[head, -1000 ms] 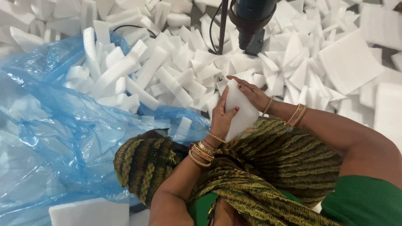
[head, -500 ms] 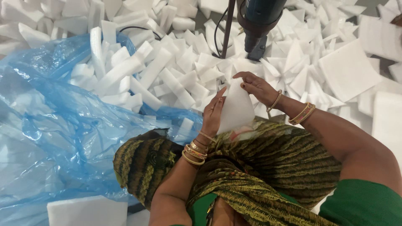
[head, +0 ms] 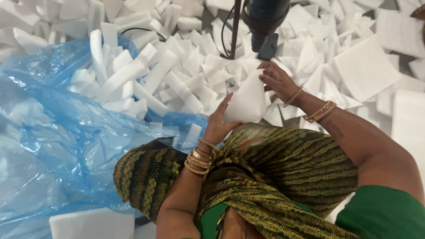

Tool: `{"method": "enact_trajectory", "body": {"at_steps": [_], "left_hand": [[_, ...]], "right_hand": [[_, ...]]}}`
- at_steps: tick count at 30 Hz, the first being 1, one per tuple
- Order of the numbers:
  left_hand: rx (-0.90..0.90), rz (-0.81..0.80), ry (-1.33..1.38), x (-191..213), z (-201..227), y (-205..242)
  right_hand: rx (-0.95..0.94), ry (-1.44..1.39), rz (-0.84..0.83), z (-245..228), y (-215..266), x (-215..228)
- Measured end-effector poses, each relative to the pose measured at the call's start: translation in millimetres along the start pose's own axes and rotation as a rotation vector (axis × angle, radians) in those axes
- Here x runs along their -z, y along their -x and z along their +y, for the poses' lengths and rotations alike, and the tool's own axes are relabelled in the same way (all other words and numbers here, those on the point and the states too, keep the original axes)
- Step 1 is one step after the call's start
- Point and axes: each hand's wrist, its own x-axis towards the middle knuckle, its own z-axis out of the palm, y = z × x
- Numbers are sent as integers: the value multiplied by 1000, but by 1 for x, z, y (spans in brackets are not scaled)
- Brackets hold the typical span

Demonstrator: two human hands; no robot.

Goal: The person sits on the floor and uses a hot wire cutter to slice white foam blocks into smaller rectangular pieces. They pick up a block, position it under the cutter, and slice it, then place the cut pieces aside.

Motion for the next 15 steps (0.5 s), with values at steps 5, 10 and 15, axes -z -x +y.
{"method": "enact_trajectory", "body": {"at_steps": [5, 10, 15], "left_hand": [[-93, -21, 28, 0, 4, -12], [-110, 14, 16, -1, -1, -29], [-145, -54, -148, 4, -16, -13]], "right_hand": [[-29, -108, 69, 3, -13, 10], [-27, -32, 44, -6, -30, 14], [-263, 402, -8, -8, -13, -5]]}}
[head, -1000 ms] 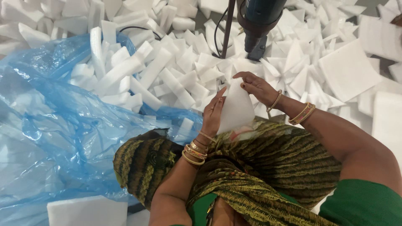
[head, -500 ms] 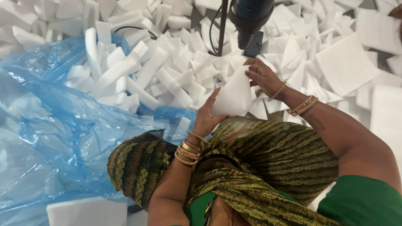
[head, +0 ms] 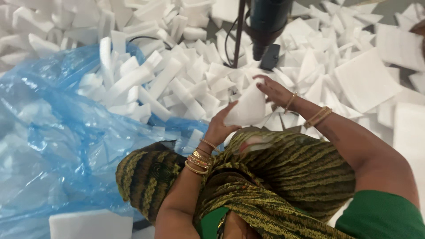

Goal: The person sits on the floor and uses a hot wire cutter to slice white foam blocks into smaller rectangular pieces. They pick up a block, position it under the cutter, and slice it, then place the cut pieces aside.

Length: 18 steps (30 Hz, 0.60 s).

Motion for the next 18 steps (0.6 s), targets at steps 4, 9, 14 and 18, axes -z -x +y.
{"method": "enact_trajectory", "body": {"at_steps": [4, 9, 14, 18], "left_hand": [[154, -213, -277, 1, -1, 10], [400, -651, -479, 9, -30, -1], [355, -386, -729, 83, -134, -64], [-411, 677, -1177, 221, -82, -179]], "right_hand": [[-32, 51, -94, 40, -4, -6], [-331, 324, -333, 86, -31, -10], [-39, 833, -450, 127, -49, -5], [-82, 887, -460, 149, -54, 2]]}}
